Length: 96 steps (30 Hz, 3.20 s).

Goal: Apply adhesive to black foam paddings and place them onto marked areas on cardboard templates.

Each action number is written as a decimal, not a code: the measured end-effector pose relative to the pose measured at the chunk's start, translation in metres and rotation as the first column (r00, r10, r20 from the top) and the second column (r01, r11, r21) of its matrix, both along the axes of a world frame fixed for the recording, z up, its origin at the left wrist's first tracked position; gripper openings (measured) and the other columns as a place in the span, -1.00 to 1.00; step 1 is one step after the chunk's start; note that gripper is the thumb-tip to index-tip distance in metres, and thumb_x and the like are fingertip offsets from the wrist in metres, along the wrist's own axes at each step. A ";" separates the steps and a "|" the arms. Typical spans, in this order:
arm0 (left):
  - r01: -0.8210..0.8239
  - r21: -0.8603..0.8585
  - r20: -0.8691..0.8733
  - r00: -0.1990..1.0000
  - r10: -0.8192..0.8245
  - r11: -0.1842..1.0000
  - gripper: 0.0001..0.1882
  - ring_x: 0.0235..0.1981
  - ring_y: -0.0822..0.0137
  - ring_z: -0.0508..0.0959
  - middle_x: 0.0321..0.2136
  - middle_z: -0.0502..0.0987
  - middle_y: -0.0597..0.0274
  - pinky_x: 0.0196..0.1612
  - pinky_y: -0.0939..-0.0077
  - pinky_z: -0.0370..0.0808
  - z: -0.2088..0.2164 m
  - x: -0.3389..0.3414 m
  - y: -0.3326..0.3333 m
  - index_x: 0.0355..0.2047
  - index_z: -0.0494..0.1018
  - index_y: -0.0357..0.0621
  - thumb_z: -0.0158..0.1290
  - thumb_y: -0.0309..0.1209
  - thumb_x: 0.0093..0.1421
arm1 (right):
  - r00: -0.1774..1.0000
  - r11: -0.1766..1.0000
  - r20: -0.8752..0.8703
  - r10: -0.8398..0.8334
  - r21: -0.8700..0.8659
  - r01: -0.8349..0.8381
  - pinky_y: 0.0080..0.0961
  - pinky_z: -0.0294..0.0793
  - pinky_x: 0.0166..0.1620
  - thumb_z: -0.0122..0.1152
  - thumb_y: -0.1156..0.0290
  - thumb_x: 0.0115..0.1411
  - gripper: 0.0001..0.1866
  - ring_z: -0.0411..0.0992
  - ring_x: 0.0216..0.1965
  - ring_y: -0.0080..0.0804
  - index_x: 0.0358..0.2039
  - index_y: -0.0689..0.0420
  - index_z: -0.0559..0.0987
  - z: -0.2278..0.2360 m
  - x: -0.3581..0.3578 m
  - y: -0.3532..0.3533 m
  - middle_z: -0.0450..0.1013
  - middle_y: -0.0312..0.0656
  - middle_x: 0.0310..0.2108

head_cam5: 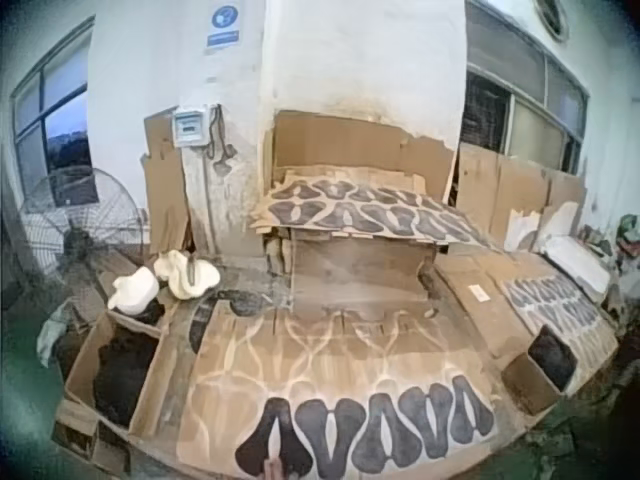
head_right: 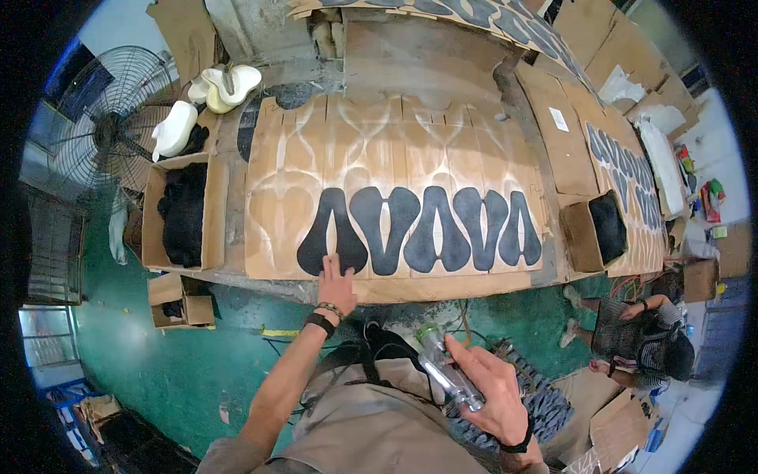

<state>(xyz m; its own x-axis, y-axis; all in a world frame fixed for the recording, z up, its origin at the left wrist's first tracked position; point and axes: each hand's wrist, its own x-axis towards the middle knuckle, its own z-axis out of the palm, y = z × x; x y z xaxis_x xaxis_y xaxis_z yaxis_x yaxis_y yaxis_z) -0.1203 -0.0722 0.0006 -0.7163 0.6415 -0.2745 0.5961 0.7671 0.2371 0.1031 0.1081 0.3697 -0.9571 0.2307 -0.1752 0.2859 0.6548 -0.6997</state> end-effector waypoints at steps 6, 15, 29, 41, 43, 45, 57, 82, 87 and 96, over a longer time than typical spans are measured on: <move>0.032 0.025 0.266 0.963 -0.038 0.999 -0.23 0.53 -0.38 -0.19 0.50 -0.19 -0.48 0.53 0.01 0.03 0.007 0.043 0.029 0.15 0.50 -0.36 0.38 -0.06 0.04 | 0.999 1.000 -0.040 0.011 0.004 -0.011 -0.34 0.54 -0.11 0.25 0.75 -0.14 -0.15 0.56 -0.22 0.09 0.30 0.22 0.48 0.000 0.003 -0.034 0.56 0.09 -0.20; -0.007 0.163 0.355 0.934 -0.052 0.987 -0.32 0.55 -0.35 -0.25 0.51 -0.37 -0.47 0.56 0.04 -0.08 0.003 0.044 0.014 -0.04 0.63 -0.42 0.40 -0.07 -0.02 | 0.982 0.985 -0.111 -0.153 0.060 0.160 -0.39 0.51 -0.19 0.42 0.65 -0.06 -0.29 0.53 -0.34 -0.14 0.21 0.27 0.55 -0.005 0.004 -0.047 0.54 0.01 -0.34; -0.028 0.053 0.266 0.964 0.013 0.998 -0.28 0.57 -0.20 -0.44 0.54 -0.53 -0.30 0.54 0.12 0.02 0.002 0.055 0.020 -0.03 0.64 -0.40 0.37 0.02 0.01 | 0.989 0.997 0.129 0.078 0.015 -0.081 -0.26 0.55 -0.16 0.25 0.68 -0.25 -0.12 0.54 -0.29 0.09 0.26 0.23 0.52 -0.002 -0.022 0.003 0.56 0.06 -0.29; -0.036 -0.016 0.332 0.943 0.040 0.999 -0.25 0.57 -0.17 -0.45 0.54 -0.59 -0.23 0.52 0.19 0.07 0.009 0.053 0.023 0.06 0.61 -0.37 0.40 0.01 0.02 | 0.998 0.997 -0.052 0.035 -0.067 -0.039 -0.37 0.54 -0.19 0.45 0.60 -0.04 -0.34 0.57 -0.34 -0.08 0.17 0.28 0.59 -0.023 -0.041 -0.007 0.59 0.04 -0.30; -0.039 -0.013 0.340 0.940 0.041 0.999 -0.24 0.57 -0.16 -0.46 0.54 -0.59 -0.23 0.52 0.20 0.08 0.009 0.052 0.021 0.07 0.61 -0.37 0.40 0.01 0.01 | 0.997 0.998 -0.052 -0.056 -0.012 0.055 -0.37 0.54 -0.19 0.44 0.61 -0.05 -0.34 0.57 -0.35 -0.10 0.16 0.28 0.59 -0.020 -0.043 -0.010 0.59 0.04 -0.31; -0.042 -0.011 0.346 0.937 0.044 0.999 -0.24 0.57 -0.16 -0.46 0.54 -0.59 -0.23 0.52 0.21 0.08 0.008 0.051 0.020 0.08 0.60 -0.36 0.40 0.00 0.01 | 0.997 0.999 -0.049 -0.055 -0.004 0.054 -0.37 0.54 -0.20 0.43 0.61 -0.05 -0.35 0.57 -0.36 -0.07 0.15 0.28 0.60 -0.020 -0.039 -0.010 0.59 0.04 -0.32; -0.009 -0.038 0.286 0.958 0.020 0.999 -0.30 0.57 -0.15 -0.46 0.54 -0.56 -0.23 0.48 0.21 0.18 0.008 0.051 0.021 0.03 0.63 -0.31 0.39 0.00 0.02 | 0.975 0.967 -0.004 0.221 -0.130 -0.219 -0.25 0.55 -0.16 0.25 0.59 -0.26 -0.11 0.53 -0.31 0.08 0.28 0.27 0.50 -0.013 -0.031 -0.007 0.57 0.06 -0.29; -0.032 -0.002 0.334 0.942 0.030 0.999 -0.26 0.57 -0.19 -0.43 0.54 -0.54 -0.27 0.51 0.19 0.11 0.008 0.052 0.022 0.03 0.63 -0.32 0.41 0.01 -0.02 | 0.997 0.996 0.009 0.080 -0.039 -0.080 -0.37 0.54 -0.19 0.43 0.65 -0.03 -0.34 0.58 -0.34 -0.04 0.18 0.27 0.58 -0.011 -0.028 0.008 0.58 0.08 -0.30; -0.015 -0.017 0.351 0.936 0.020 1.000 -0.23 0.57 -0.19 -0.44 0.54 -0.55 -0.27 0.52 0.20 0.10 0.015 0.050 0.023 0.05 0.62 -0.35 0.40 0.03 -0.01 | 1.000 1.000 -0.017 -0.023 0.003 0.023 -0.32 0.55 -0.20 0.26 0.65 -0.22 -0.20 0.57 -0.35 -0.01 0.20 0.29 0.56 -0.020 -0.021 0.003 0.56 0.07 -0.33; -0.018 0.021 0.337 0.941 0.010 1.000 -0.22 0.57 -0.21 -0.44 0.53 -0.54 -0.30 0.51 0.20 0.10 0.018 0.048 0.020 0.05 0.61 -0.41 0.40 0.04 0.01 | 0.999 0.997 0.039 0.029 -0.077 -0.026 -0.28 0.56 -0.16 0.22 0.71 -0.30 -0.13 0.60 -0.30 0.08 0.21 0.29 0.56 -0.016 -0.017 0.009 0.60 0.10 -0.29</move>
<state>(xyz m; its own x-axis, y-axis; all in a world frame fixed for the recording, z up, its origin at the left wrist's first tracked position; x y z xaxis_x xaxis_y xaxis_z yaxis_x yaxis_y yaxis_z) -0.0722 -0.0518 0.0181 -0.5933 0.6414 -0.4864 0.4675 0.7665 0.4404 0.0864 0.1169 0.3533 -0.9547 0.1893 -0.2295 0.2975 0.6079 -0.7362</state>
